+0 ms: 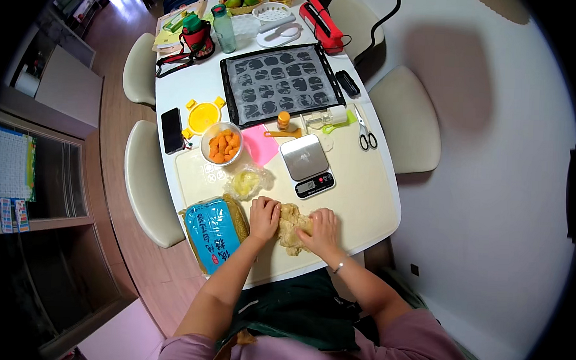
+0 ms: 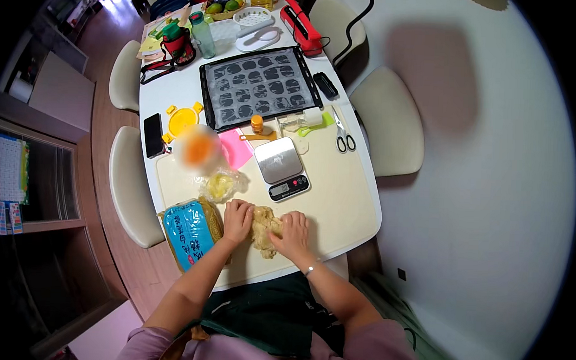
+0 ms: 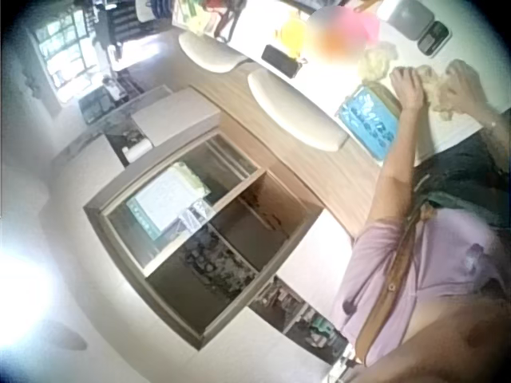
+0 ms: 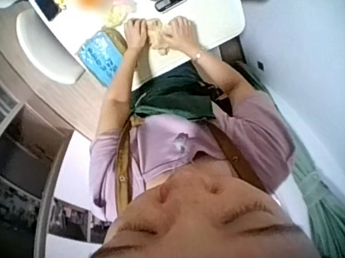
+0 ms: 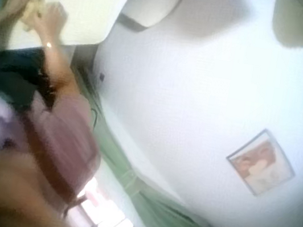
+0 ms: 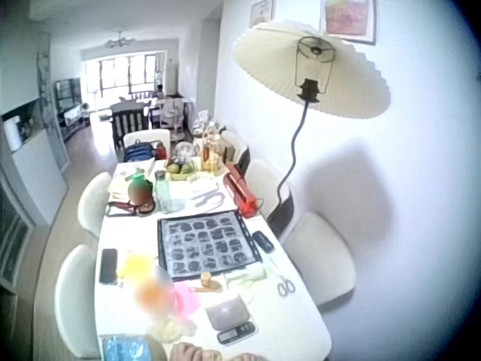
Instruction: The person removes a ball of dough from a plastic bag, places it on a table, and kneads it with both hands. They then use a digital scale to weigh a small portion of the dough.
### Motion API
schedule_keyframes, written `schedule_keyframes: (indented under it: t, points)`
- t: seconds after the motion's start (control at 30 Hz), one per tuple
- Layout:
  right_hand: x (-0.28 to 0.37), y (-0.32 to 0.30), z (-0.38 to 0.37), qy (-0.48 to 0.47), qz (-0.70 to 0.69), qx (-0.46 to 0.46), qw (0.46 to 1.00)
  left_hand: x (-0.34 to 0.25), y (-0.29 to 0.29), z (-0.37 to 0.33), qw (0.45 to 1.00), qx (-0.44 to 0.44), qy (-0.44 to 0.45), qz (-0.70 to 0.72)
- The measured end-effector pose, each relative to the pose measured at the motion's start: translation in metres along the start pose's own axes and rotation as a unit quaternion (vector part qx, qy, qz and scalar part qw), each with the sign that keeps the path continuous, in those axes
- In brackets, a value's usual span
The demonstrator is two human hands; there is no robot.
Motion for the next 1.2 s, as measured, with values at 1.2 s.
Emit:
schedule_keyframes:
  t: [1.2]
  points:
    - [-0.077, 0.024, -0.031, 0.163, -0.236, 0.358, 0.889, -0.103, 0.028, 0.014, 0.973, 0.192, -0.055, -0.118]
Point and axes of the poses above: each hand's wrist, its own z-axis away from the middle knuckle, its own y-axis out of the palm, x = y × z, the point moved 6 cm from there along -z, towards the middle knuckle, and after that the axes turned 2 degrees about -y, right-handed, at the moved point
